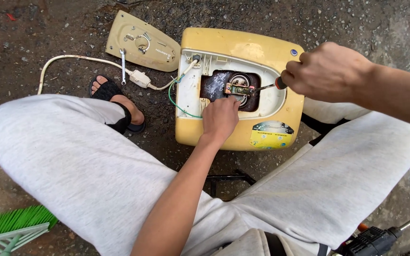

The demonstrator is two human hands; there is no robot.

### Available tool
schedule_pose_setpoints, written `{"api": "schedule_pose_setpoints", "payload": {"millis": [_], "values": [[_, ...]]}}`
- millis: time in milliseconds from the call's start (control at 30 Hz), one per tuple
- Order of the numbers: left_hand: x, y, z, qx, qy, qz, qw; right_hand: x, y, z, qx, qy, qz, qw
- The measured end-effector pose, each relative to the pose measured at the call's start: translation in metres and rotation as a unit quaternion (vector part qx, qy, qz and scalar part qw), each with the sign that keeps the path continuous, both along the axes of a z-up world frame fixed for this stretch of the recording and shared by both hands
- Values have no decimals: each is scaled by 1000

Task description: Removing internal components and screws from a small appliance using a screwdriver.

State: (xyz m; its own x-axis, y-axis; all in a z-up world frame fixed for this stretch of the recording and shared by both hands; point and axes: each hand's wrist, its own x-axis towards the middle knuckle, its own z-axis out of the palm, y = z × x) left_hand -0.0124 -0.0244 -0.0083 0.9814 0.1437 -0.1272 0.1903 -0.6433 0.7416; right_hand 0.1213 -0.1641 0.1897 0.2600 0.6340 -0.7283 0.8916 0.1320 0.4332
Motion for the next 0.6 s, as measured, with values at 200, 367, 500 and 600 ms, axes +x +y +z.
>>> {"api": "schedule_pose_setpoints", "payload": {"millis": [200,367,500,600], "values": [[-3,4,-3,-2,-31,5,1000,-6,27,17,97,-8,-631,770],[0,0,-4,-11,-32,12,999,-7,42,12,34,-24,-578,815],[-1,4,-6,-3,-15,3,1000,-23,39,1,-141,24,11,990],[2,2,-5,-4,-25,-4,1000,-4,31,7,-55,35,27,997]]}}
